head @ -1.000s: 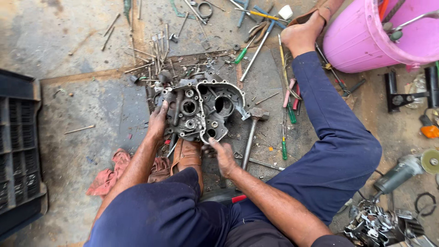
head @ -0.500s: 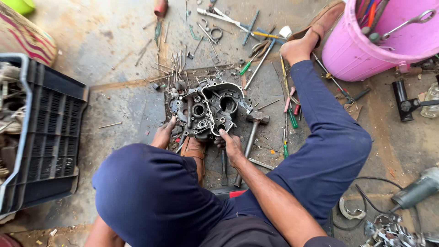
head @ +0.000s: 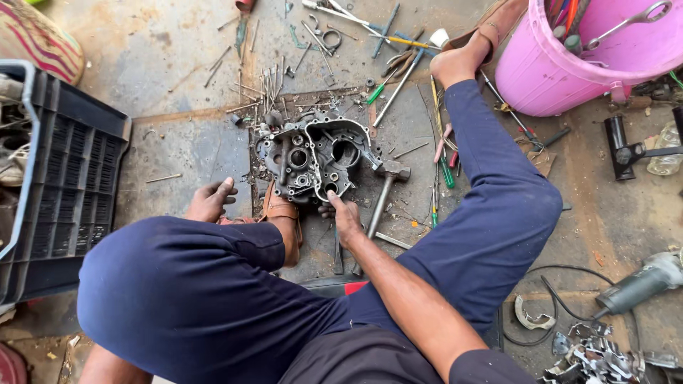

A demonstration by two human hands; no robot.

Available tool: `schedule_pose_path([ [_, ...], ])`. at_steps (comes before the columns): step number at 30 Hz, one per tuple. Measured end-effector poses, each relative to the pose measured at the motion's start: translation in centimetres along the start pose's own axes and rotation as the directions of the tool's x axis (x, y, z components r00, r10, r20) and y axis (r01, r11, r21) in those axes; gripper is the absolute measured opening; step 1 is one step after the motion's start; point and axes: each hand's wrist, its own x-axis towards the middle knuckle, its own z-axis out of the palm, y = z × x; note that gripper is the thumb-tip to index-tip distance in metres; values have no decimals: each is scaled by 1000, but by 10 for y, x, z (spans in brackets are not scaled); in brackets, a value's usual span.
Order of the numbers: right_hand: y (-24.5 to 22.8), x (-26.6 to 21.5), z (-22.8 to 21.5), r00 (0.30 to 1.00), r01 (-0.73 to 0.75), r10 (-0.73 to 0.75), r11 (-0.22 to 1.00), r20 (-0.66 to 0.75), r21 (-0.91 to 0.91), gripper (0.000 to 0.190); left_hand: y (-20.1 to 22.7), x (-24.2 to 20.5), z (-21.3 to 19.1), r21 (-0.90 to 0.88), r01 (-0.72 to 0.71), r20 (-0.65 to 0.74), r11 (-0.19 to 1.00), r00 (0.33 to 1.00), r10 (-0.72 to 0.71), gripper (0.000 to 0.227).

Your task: The person sits on the floor and uses a hammer and a metal rod to strike and dislodge parts from a disassembled engine casing. They repeatedly hit the metal rod against the engine block and occasionally wipe their face with a cloth.

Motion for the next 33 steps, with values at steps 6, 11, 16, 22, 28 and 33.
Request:
schedule_pose_path([
  [6,-7,-8,-10,988,-154,151,979,-33,-133,48,-42,56,29,225,-271,-46,936,956,289,44],
  [11,-23,-20,-30,963,-266,242,917,-118,-296,54,-78,73,68,283,-208,-139,937,957,254,37],
  [16,-33,-27,-44,977,-213,183,873,-111,-439,62,-49,56,79,426,-169,-117,889,964,240,35],
  [22,-10,-49,-60,911,-315,228,922,-343,-225,67,-27,65,78,374,-165,-114,912,968,222,30],
  [28,9,-34,-38,957,58,291,-212,-7,-975,59,-5,72,80,226,-291,-265,930,900,346,29],
  [33,19,-22,-30,954,-110,278,-18,-110,-994,56,46,57,70,131,-361,-213,923,899,382,24],
])
